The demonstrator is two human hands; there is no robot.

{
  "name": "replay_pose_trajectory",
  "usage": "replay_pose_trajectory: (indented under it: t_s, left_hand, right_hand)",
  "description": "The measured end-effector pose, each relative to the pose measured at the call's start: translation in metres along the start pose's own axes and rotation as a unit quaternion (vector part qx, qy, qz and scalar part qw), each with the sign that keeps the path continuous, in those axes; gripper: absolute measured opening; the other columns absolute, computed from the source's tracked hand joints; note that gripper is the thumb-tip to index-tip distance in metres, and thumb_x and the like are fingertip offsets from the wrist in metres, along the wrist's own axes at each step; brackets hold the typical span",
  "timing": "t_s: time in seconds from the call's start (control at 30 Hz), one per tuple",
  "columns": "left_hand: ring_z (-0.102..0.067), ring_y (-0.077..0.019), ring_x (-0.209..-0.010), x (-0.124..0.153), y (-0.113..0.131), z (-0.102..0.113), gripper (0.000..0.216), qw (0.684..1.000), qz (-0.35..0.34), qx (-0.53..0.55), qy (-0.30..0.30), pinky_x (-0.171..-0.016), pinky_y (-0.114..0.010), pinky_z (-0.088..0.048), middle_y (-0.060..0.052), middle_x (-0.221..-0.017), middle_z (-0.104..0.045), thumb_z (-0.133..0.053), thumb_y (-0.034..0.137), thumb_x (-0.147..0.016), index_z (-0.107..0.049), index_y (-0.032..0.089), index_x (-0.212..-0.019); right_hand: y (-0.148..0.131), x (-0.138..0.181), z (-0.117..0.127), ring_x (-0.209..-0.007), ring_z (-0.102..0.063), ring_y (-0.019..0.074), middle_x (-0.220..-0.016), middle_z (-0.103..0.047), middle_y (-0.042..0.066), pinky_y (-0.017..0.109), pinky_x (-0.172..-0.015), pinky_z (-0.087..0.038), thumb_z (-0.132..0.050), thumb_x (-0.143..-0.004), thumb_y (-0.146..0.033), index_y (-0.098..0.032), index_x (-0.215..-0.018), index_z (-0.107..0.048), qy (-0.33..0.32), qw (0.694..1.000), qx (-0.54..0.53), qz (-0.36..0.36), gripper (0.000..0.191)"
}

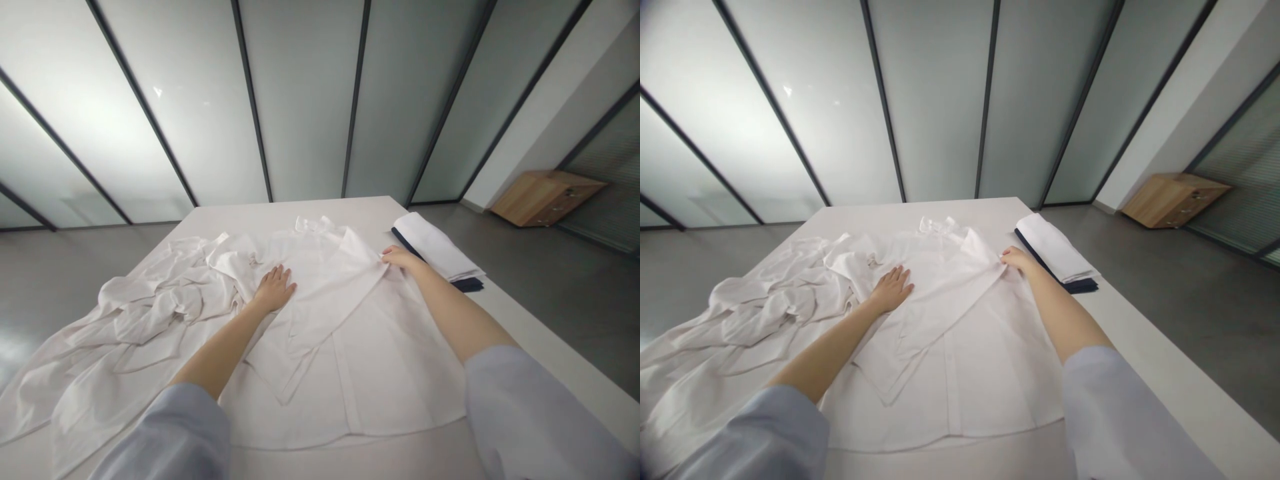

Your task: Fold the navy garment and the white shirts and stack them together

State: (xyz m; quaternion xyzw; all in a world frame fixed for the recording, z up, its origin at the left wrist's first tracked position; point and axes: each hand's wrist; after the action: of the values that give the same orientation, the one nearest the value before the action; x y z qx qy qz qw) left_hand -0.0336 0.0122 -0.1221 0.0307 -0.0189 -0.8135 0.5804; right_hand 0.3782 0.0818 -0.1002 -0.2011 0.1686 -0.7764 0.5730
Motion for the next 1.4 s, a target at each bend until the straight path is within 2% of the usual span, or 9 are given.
replay_pose_trajectory:
  t_s: [0.1,0.17,0.3,0.5,0.63,0.93,1.07,1.2,1.4]
  left_hand:
    - [-0.026,-0.0318,-0.145,0.003,0.000,-0.003,0.061,1.000,0.002,0.007,0.011,-0.113,-0.046,-0.024,-0.019,-0.156,-0.030,-0.034,0.047,-0.095,-0.037,0.013,-0.147]
    - [-0.027,-0.0316,-0.144,0.004,0.001,-0.003,0.061,1.000,0.002,0.008,0.015,-0.113,-0.046,-0.024,-0.018,-0.156,-0.030,-0.035,0.047,-0.095,-0.037,0.014,-0.147]
    - [-0.026,-0.0318,-0.144,0.004,0.002,-0.001,0.061,1.000,0.006,0.004,0.009,-0.113,-0.046,-0.025,-0.018,-0.156,-0.030,-0.035,0.046,-0.095,-0.038,0.013,-0.146]
    - [-0.027,-0.0330,-0.144,0.007,0.004,0.001,0.061,1.000,0.007,0.010,0.010,-0.113,-0.047,-0.026,-0.018,-0.155,-0.031,-0.036,0.046,-0.095,-0.039,0.013,-0.146]
    - [-0.028,-0.0326,-0.143,0.007,0.003,0.000,0.060,1.000,0.005,0.011,0.020,-0.113,-0.047,-0.025,-0.017,-0.155,-0.033,-0.037,0.046,-0.094,-0.039,0.014,-0.145]
    - [-0.027,-0.0323,-0.144,0.008,0.005,0.002,0.060,1.000,0.005,0.011,0.016,-0.112,-0.046,-0.026,-0.019,-0.156,-0.031,-0.037,0.045,-0.095,-0.040,0.013,-0.145]
    - [-0.027,-0.0322,-0.144,0.008,0.006,0.001,0.060,1.000,0.010,0.008,0.014,-0.113,-0.046,-0.025,-0.019,-0.156,-0.031,-0.037,0.045,-0.095,-0.040,0.013,-0.145]
    - [-0.026,-0.0323,-0.145,0.009,0.006,0.002,0.061,1.000,0.010,0.006,0.007,-0.113,-0.045,-0.025,-0.019,-0.156,-0.029,-0.036,0.045,-0.095,-0.039,0.012,-0.146]
    - [-0.027,-0.0323,-0.144,0.009,0.006,0.000,0.060,1.000,0.010,0.000,0.008,-0.113,-0.045,-0.026,-0.018,-0.156,-0.031,-0.037,0.046,-0.095,-0.039,0.013,-0.145]
  right_hand:
    - [-0.008,-0.015,0.007,-0.065,-0.063,0.0181,-0.066,-0.067,0.002,0.024,-0.056,-0.045,-0.063,-0.075,-0.029,-0.018,-0.083,-0.071,-0.041,0.999,-0.017,0.006,0.016]
    - [-0.019,-0.022,0.005,-0.068,-0.065,0.0203,-0.067,-0.068,0.004,0.026,-0.057,-0.047,-0.059,-0.080,-0.038,-0.017,-0.084,-0.072,-0.038,0.999,-0.016,0.001,0.025]
    - [-0.044,-0.021,-0.013,-0.091,-0.068,0.0290,-0.091,-0.072,0.015,0.032,-0.070,-0.049,-0.062,-0.080,-0.046,-0.015,-0.095,-0.072,0.012,0.994,0.112,-0.005,0.036]
    - [-0.070,0.002,-0.042,-0.102,-0.064,0.0313,-0.107,-0.069,0.018,0.038,-0.083,-0.047,-0.058,-0.086,-0.044,-0.019,-0.112,-0.065,0.067,0.969,0.212,0.108,0.037]
    - [-0.063,-0.004,-0.042,-0.101,-0.065,0.0300,-0.109,-0.069,0.017,0.036,-0.081,-0.047,-0.054,-0.088,-0.035,-0.018,-0.116,-0.063,0.074,0.977,0.179,0.086,0.034]
    - [-0.026,-0.050,-0.004,-0.095,-0.066,0.0241,-0.103,-0.071,0.014,0.028,-0.075,-0.046,-0.060,-0.080,-0.019,-0.015,-0.100,-0.071,0.081,0.989,0.123,0.020,0.023]
    - [-0.034,-0.054,-0.009,-0.094,-0.066,0.0233,-0.104,-0.071,0.012,0.027,-0.076,-0.046,-0.060,-0.079,-0.019,-0.017,-0.109,-0.067,0.108,0.988,0.101,0.043,0.031]
    - [-0.051,-0.058,-0.024,-0.091,-0.066,0.0199,-0.102,-0.072,0.008,0.023,-0.075,-0.046,-0.057,-0.078,-0.016,-0.018,-0.099,-0.070,0.063,0.990,0.067,0.103,0.025]
    - [-0.067,-0.074,-0.036,-0.094,-0.066,0.0213,-0.101,-0.073,0.010,0.024,-0.077,-0.046,-0.056,-0.081,-0.019,-0.016,-0.094,-0.073,0.076,0.990,0.073,0.093,0.021]
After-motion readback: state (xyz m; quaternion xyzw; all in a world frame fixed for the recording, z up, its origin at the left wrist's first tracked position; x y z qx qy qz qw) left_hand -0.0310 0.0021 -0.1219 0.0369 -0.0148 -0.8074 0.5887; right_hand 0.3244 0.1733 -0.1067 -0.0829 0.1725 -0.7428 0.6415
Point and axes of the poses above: each hand's wrist, its own x-axis away from the middle knuckle, its own z-axis out of the back of the hand, y = z × x
